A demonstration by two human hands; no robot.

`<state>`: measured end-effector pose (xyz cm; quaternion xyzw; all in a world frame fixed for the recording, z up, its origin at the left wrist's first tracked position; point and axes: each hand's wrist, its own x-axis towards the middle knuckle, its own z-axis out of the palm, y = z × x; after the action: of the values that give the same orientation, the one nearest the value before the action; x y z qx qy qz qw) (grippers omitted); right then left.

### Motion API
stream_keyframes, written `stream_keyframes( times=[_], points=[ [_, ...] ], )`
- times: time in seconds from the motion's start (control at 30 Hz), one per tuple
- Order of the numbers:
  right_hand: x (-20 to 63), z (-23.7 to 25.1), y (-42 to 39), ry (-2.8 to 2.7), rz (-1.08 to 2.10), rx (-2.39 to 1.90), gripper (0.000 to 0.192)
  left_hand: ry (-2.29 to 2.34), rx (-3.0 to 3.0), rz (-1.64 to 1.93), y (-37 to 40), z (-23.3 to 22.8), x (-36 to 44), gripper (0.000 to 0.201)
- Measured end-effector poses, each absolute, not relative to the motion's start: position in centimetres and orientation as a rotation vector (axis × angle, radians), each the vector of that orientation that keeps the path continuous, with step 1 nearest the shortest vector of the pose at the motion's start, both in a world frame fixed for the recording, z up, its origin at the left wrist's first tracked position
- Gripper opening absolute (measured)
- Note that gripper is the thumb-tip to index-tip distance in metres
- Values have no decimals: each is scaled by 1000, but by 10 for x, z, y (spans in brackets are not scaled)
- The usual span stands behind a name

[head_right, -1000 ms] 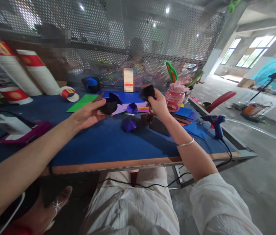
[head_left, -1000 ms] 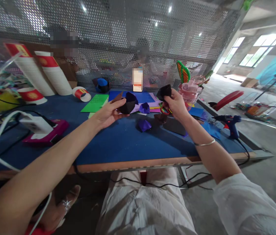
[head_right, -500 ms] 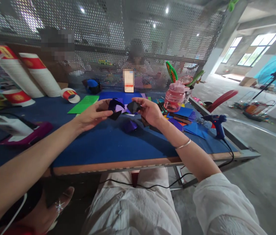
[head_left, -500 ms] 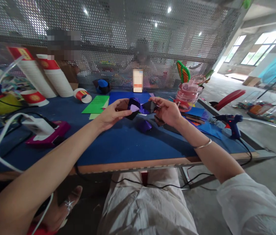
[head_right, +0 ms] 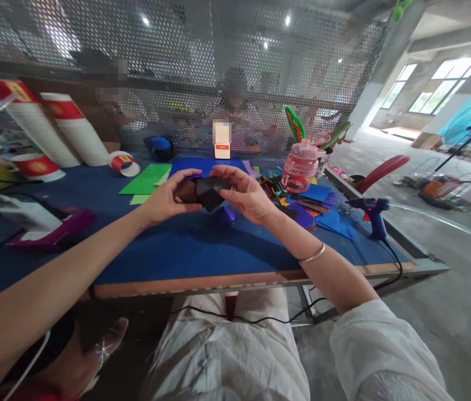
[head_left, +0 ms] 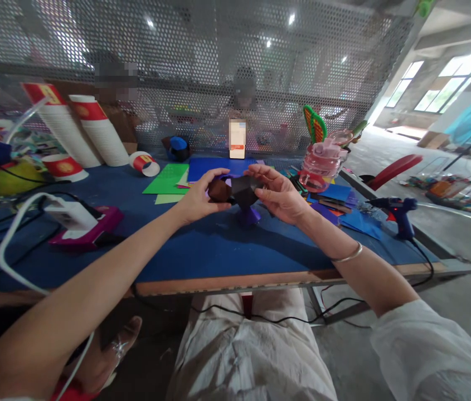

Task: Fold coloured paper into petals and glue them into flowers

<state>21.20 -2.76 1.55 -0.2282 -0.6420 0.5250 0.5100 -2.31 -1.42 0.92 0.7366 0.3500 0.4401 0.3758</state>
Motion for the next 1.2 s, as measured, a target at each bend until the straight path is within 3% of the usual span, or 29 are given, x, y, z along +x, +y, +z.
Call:
stream_keyframes(
  times=[0.37,0.67,0.87,1.2],
  points=[
    [211,4,-20,-1436,1236,-673,59,919,2105,1104,-19,9,-22,80],
    [207,1,-23,-1325,1317,-778,42,908,1924,1103,-14,1,-17,76],
    [198,2,-35,-1479,1045,-874,56,940,2042,1090,-12,-4,-17,76],
    [205,3,-33,-1667,890,-866,47,932,2043,1106,-12,-1,-22,80]
  ],
)
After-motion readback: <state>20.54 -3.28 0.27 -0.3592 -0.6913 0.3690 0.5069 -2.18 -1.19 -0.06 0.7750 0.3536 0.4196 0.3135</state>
